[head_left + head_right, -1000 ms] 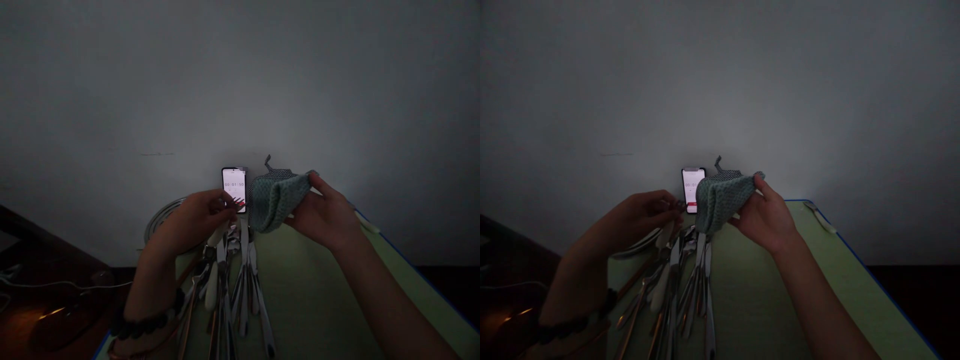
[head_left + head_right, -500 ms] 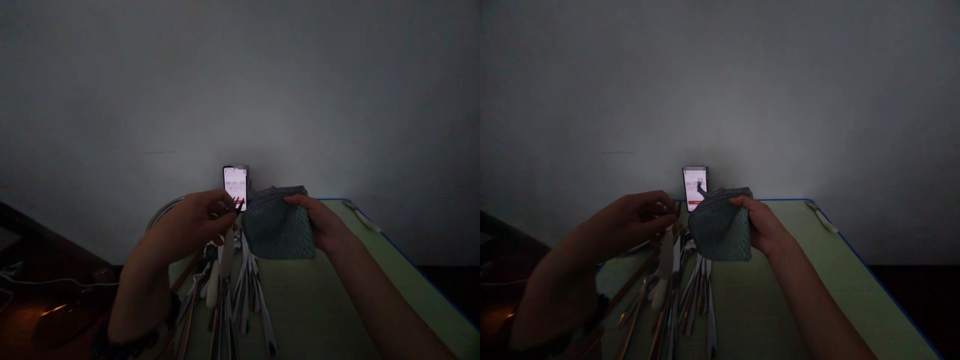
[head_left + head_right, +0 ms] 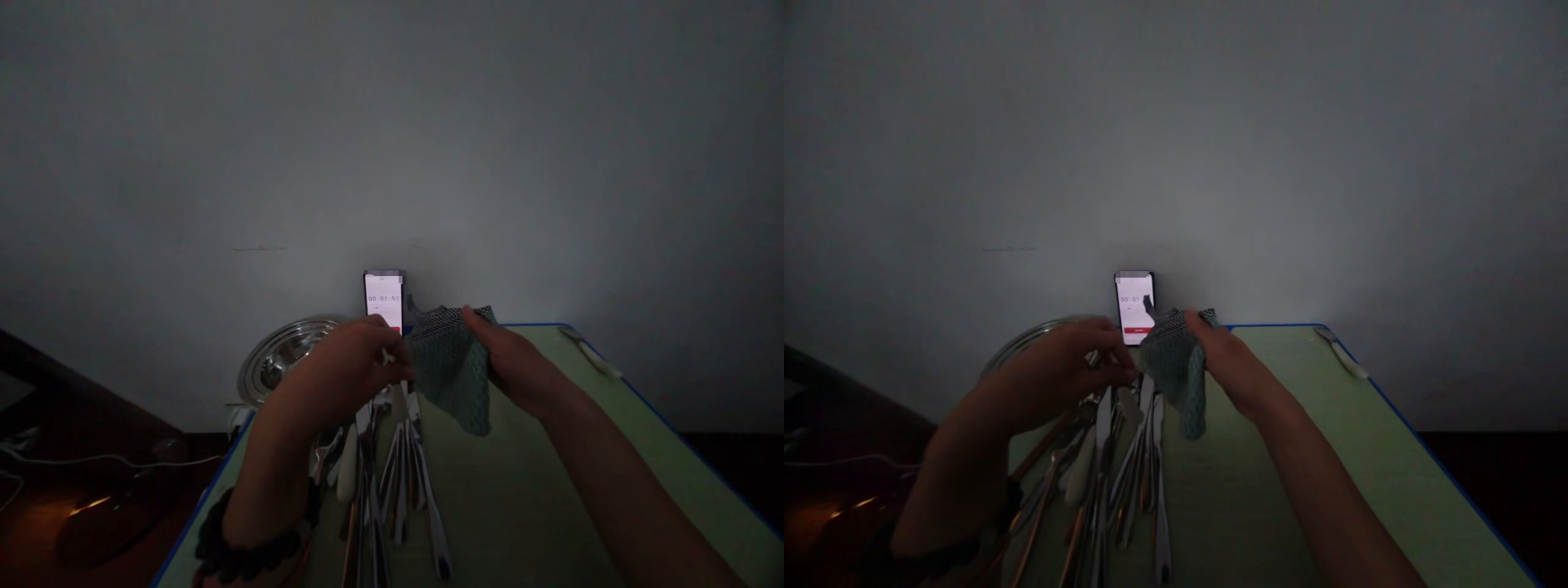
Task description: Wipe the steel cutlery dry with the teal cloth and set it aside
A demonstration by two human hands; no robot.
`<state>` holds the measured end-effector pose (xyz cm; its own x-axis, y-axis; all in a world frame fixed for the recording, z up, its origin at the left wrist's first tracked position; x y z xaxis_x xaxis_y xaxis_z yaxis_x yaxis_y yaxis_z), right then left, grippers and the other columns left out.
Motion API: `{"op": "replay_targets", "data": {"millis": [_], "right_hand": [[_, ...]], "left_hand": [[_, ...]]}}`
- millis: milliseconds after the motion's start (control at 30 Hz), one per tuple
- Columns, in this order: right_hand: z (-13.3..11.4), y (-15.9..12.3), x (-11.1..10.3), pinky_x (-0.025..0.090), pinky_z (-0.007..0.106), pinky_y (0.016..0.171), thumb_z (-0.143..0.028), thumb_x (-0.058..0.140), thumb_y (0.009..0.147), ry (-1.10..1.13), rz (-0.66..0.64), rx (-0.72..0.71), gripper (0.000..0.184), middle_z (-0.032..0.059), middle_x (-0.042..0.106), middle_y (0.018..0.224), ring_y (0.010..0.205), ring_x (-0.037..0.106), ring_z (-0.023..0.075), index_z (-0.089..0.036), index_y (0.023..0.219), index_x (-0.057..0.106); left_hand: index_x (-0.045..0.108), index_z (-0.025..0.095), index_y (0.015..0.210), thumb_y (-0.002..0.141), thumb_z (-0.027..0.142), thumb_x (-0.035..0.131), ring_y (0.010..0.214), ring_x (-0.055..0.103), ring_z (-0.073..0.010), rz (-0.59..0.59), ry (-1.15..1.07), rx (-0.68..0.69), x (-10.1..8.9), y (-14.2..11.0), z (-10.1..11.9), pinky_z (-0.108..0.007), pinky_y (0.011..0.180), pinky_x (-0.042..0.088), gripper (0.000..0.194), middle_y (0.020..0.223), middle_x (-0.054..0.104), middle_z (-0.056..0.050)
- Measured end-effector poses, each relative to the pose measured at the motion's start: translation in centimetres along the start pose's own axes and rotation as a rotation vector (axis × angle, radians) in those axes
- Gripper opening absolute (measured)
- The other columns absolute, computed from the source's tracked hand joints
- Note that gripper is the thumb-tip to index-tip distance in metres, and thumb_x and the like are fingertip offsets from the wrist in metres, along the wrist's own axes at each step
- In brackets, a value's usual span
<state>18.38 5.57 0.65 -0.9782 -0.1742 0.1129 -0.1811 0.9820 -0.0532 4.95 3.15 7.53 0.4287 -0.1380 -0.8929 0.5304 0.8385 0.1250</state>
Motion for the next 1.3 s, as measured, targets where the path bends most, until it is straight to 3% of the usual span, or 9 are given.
{"op": "replay_targets", "data": {"millis": [133,267,467,600,700,800,867,967,1300], "right_hand": [[-0.7,0.2,-1.9,0.039,0.042,0.094,-0.061,0.047,0.080,-0.163,0.093,-0.047,0.047,0.0087,0.067,0.101,0.103,0.057,0.0273,-0.020,0.094,0.065],[-2.1,-0.6,-1.2,0.039,0.039,0.093,-0.060,0.041,0.083,-0.327,0.087,-0.126,0.045,0.0050,0.068,0.094,0.103,0.056,0.0257,-0.023,0.092,0.065],[-1.9,-2.1,3.5,0.043,0.035,0.086,-0.057,0.042,0.085,-0.274,-0.258,-0.066,0.046,0.0040,0.069,0.088,0.089,0.060,0.0205,-0.020,0.093,0.067],[-0.9,-2.5,4.3,0.045,0.035,0.083,-0.065,0.031,0.084,-0.048,-0.423,0.048,0.061,0.0080,0.068,0.092,0.092,0.060,0.0215,-0.015,0.100,0.064],[-0.3,-2.0,3.0,0.046,0.037,0.079,-0.066,0.029,0.084,-0.014,-0.366,0.084,0.063,0.0092,0.068,0.091,0.090,0.060,0.0240,-0.015,0.097,0.065],[-0.4,-1.4,1.8,0.044,0.035,0.078,-0.051,0.047,0.083,-0.103,-0.272,0.022,0.035,0.0042,0.068,0.090,0.089,0.059,0.0216,-0.023,0.091,0.067],[-0.2,-1.6,2.7,0.044,0.032,0.077,-0.042,0.054,0.082,-0.115,-0.353,0.022,0.023,0.0014,0.068,0.090,0.085,0.060,0.0186,-0.027,0.093,0.066],[0.1,-2.3,4.3,0.044,0.029,0.071,-0.038,0.054,0.083,-0.146,-0.481,0.051,0.023,0.0009,0.066,0.087,0.075,0.059,0.0141,-0.024,0.098,0.064],[-2.2,-2.6,3.8,0.032,0.021,0.049,-0.035,0.051,0.083,-0.801,-0.306,-0.182,0.021,-0.0021,0.057,0.067,0.057,0.047,0.0093,-0.017,0.076,0.060]], "left_hand": [[0.065,0.017,0.082,0.081,0.035,0.055,0.060,0.054,-0.0117,0.082,-0.050,-0.045,-0.8,0.0,0.0,-0.023,0.056,0.038,0.020,0.069,0.062,0.000],[0.062,0.017,0.082,0.084,0.040,0.050,0.053,0.052,-0.0106,0.073,-0.060,-0.044,-0.2,0.3,0.5,-0.023,0.052,0.036,0.026,0.061,0.059,0.002],[0.057,0.016,0.085,0.088,0.034,0.044,0.049,0.053,-0.0105,0.087,-0.031,-0.054,0.4,0.7,0.7,-0.022,0.050,0.036,0.022,0.063,0.062,0.000],[0.055,0.017,0.085,0.089,0.035,0.043,0.049,0.056,-0.0117,0.126,-0.051,-0.089,-0.1,0.6,0.2,-0.023,0.051,0.037,0.022,0.056,0.060,0.001],[0.053,0.018,0.084,0.089,0.035,0.042,0.048,0.057,-0.0121,0.170,-0.100,-0.096,-0.6,0.6,0.1,-0.022,0.052,0.039,0.021,0.047,0.055,0.004],[0.052,0.018,0.082,0.089,0.033,0.043,0.049,0.056,-0.0116,0.209,-0.110,-0.088,-1.0,0.6,0.4,-0.021,0.052,0.038,0.019,0.049,0.056,0.004],[0.053,0.017,0.082,0.089,0.032,0.044,0.051,0.056,-0.0115,0.213,-0.101,-0.080,-1.0,0.7,0.6,-0.021,0.051,0.037,0.018,0.054,0.058,0.003],[0.053,0.017,0.082,0.088,0.033,0.044,0.048,0.054,-0.0101,0.183,-0.109,-0.076,-0.6,0.8,0.7,-0.021,0.050,0.036,0.019,0.056,0.058,0.003],[0.056,0.016,0.068,0.090,0.037,0.034,0.045,0.046,-0.0075,-0.045,-0.043,-0.049,0.1,-0.3,0.3,-0.020,0.047,0.031,0.037,0.051,0.051,0.005]]}}
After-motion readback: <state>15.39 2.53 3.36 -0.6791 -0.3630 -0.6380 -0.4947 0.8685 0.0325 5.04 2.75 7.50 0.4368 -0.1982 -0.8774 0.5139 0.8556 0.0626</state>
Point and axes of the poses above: each hand's wrist, its own y-axis towards the middle knuckle, its own x-axis out of the palm, z = x × y, the point moved 9 cm from there along y, towards the middle knuckle
